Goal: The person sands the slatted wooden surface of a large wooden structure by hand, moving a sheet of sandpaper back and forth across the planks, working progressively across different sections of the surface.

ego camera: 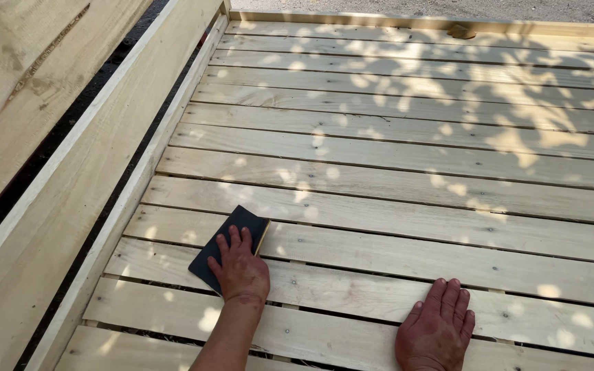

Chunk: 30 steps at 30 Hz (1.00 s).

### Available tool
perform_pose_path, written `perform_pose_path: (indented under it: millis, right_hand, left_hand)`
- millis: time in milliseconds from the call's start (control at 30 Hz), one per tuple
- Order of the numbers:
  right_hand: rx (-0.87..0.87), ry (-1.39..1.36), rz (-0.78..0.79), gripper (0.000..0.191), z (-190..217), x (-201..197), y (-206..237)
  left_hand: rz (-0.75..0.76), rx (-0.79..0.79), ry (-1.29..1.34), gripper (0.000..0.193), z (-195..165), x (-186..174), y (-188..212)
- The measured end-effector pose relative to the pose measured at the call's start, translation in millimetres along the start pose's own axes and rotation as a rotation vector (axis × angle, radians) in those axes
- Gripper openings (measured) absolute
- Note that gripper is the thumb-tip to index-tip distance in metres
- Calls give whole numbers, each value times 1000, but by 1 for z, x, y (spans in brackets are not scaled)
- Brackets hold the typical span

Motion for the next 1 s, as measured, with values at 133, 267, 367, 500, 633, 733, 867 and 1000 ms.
perform_pose_path:
  millis: [133, 267, 367, 500, 633, 733, 867, 1000]
  right_hand:
    - [-29, -14, -18, 70, 1, -11, 0]
    - [-52, -12, 0, 74, 6, -21, 1]
    - [-8, -6, 25, 69, 9, -23, 5]
    - [-2, -11, 13, 67, 12, -27, 6]
    - [4, -3, 13, 67, 13, -29, 4]
    - [7, 30, 41, 66, 15, -29, 2]
    - [22, 15, 73, 68, 15, -29, 2]
    - [17, 12, 48, 67, 14, -28, 2]
  left_hand:
    - [181, 397, -98, 70, -144, 67, 83]
    - [313, 646, -9, 64, -214, 106, 122]
    - [245, 609, -15, 65, -153, 82, 81]
    - [49, 212, -28, 65, -19, 11, -3]
    - [-18, 82, -10, 67, -23, 7, 8]
    - [170, 385, -165, 74, -125, 63, 77]
    - [370, 601, -64, 67, -179, 101, 118]
    - [174, 514, -69, 68, -82, 51, 57]
Point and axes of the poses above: each hand's wrist, its own y-axis away from the middle knuckle, its own x-axis out of the palm, z = x × y, the point moved 6 cm from there along -y, towards the middle knuckle, and after that the axes turned 8 degrees about z, right-handed, at the moved point
